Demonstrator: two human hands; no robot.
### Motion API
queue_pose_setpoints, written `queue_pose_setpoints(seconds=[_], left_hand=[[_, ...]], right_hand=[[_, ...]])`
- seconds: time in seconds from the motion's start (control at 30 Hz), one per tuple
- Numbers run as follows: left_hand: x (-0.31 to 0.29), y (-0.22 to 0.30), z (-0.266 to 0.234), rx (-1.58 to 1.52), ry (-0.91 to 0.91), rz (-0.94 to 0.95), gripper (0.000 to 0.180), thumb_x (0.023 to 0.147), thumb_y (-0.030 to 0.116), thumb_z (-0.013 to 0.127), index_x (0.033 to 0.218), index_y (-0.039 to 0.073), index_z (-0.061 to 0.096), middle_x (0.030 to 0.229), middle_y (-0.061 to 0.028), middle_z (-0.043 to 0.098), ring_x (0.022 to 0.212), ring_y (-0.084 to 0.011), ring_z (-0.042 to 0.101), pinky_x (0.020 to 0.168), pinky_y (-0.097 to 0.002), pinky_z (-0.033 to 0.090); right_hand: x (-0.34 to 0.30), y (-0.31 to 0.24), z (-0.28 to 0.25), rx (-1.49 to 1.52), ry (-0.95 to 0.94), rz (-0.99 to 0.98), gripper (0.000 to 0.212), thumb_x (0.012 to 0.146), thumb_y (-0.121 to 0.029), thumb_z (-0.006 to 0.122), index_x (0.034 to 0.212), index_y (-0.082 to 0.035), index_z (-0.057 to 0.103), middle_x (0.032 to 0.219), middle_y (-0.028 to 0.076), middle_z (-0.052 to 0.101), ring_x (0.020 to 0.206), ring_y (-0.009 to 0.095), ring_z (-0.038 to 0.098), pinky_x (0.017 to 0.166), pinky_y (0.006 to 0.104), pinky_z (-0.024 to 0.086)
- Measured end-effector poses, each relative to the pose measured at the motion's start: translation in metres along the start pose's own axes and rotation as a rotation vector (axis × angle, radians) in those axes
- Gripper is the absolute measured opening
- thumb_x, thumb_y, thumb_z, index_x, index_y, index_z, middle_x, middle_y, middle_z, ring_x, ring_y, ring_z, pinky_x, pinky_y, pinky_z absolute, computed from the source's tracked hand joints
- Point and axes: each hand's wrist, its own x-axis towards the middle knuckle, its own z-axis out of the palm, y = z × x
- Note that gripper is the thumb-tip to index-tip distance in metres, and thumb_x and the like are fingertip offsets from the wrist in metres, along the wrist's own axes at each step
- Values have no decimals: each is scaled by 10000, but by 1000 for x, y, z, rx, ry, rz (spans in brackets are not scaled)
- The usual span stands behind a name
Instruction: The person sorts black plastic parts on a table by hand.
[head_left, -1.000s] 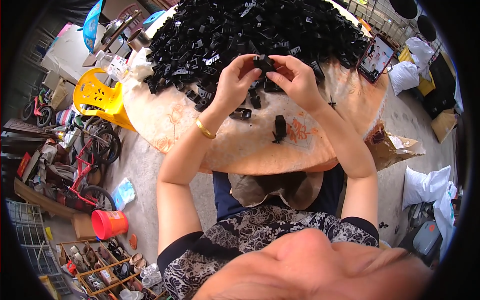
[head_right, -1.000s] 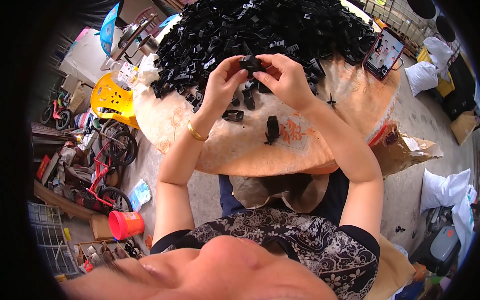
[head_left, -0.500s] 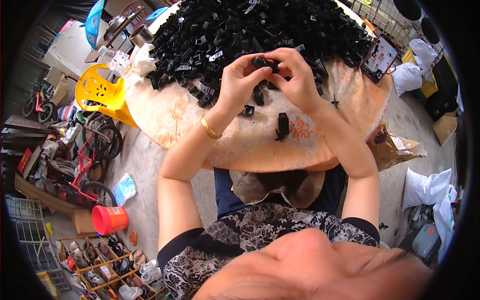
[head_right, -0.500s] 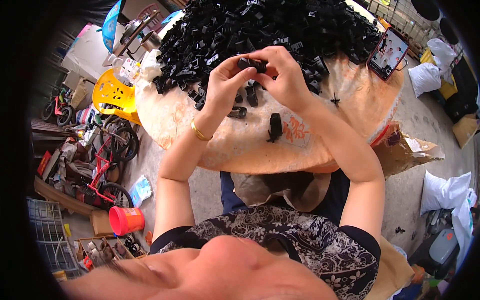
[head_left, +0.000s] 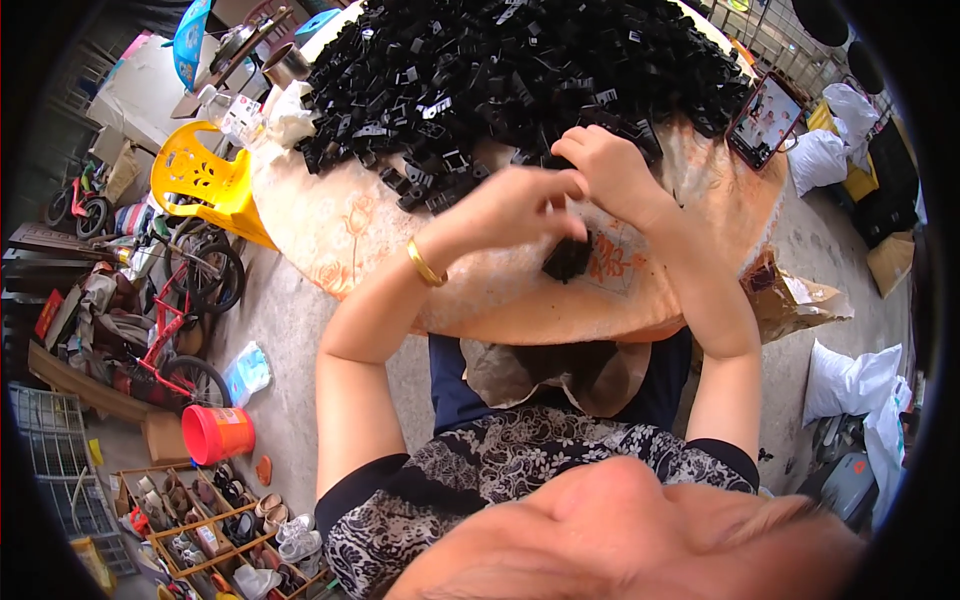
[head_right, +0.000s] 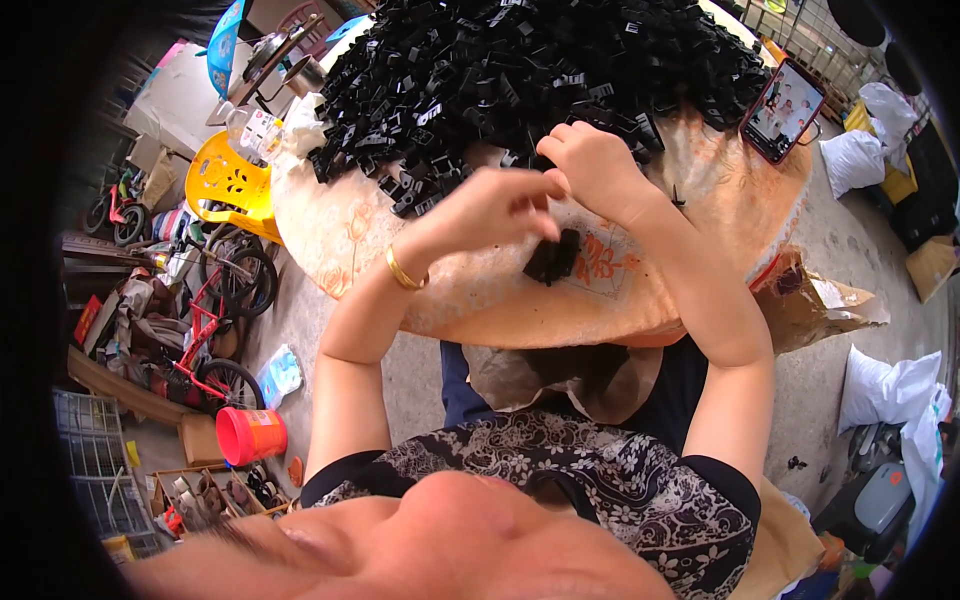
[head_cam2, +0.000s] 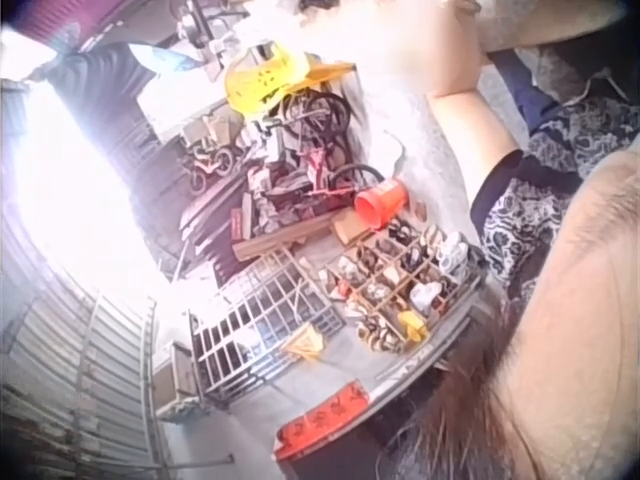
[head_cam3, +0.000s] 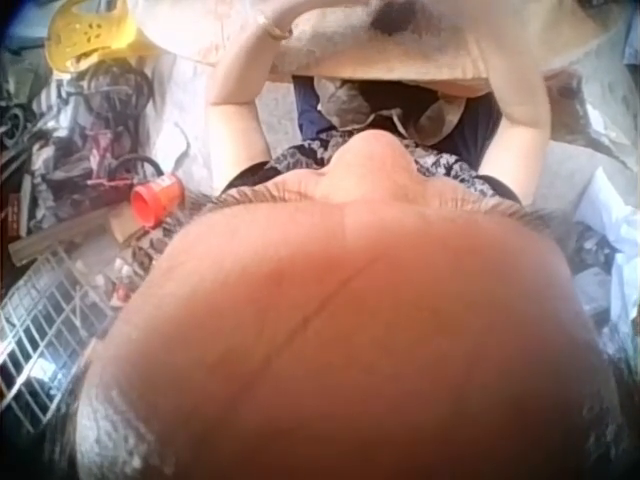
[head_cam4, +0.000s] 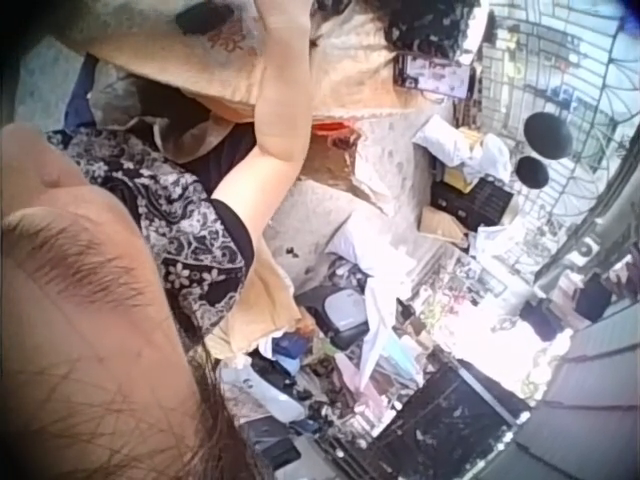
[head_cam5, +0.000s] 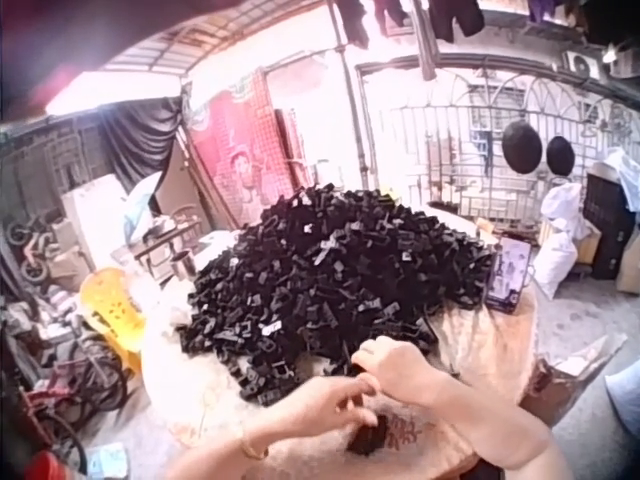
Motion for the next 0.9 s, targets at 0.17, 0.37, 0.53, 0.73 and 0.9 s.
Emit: queue_pose_setpoints(seconds=[0.17, 0.37, 0.53, 0.73, 0.9], left_hand=[[10, -54, -55, 700, 665, -65, 290, 699, 202, 701, 945, 59, 645, 1011, -121, 588, 969, -305, 502, 820, -366, 433], [22, -77, -55, 716, 560, -36, 385, 712, 212, 690, 1058, 64, 608, 1037, -108, 597, 1025, -303, 492, 898, -382, 404], [23, -70, -49, 824, 589, -47, 258, 658, 158, 705, 876, 58, 613, 873, -72, 609, 932, -276, 515, 793, -374, 415], [12, -38, -45, 154, 630, -151, 241, 726, 134, 698, 926, 32, 611, 869, -64, 613, 799, -195, 585, 675, -302, 472], [10, -35, -40, -830, 439, -222, 235, 883, 108, 548, 1067, -35, 521, 927, -91, 610, 795, -159, 599, 718, -281, 508]], right_hand=[[-3, -6, 1, 18, 7, 23, 194, 687, -172, 670, 820, -67, 574, 814, 53, 551, 782, 246, 538, 673, 338, 473], [-1, -12, -2, 130, 23, 37, 118, 719, -136, 642, 752, -52, 566, 794, 61, 568, 778, 250, 551, 657, 343, 462], [3, -8, 10, 132, 62, 69, 155, 719, -176, 657, 719, -46, 572, 738, 69, 578, 709, 261, 561, 618, 346, 460], [11, -10, 4, 293, 95, 277, 339, 733, -383, 674, 831, -66, 602, 740, 79, 619, 703, 256, 603, 597, 361, 478], [14, -17, 23, 50, 65, 180, 323, 744, -368, 657, 912, -93, 628, 789, 96, 631, 788, 270, 604, 671, 375, 493]])
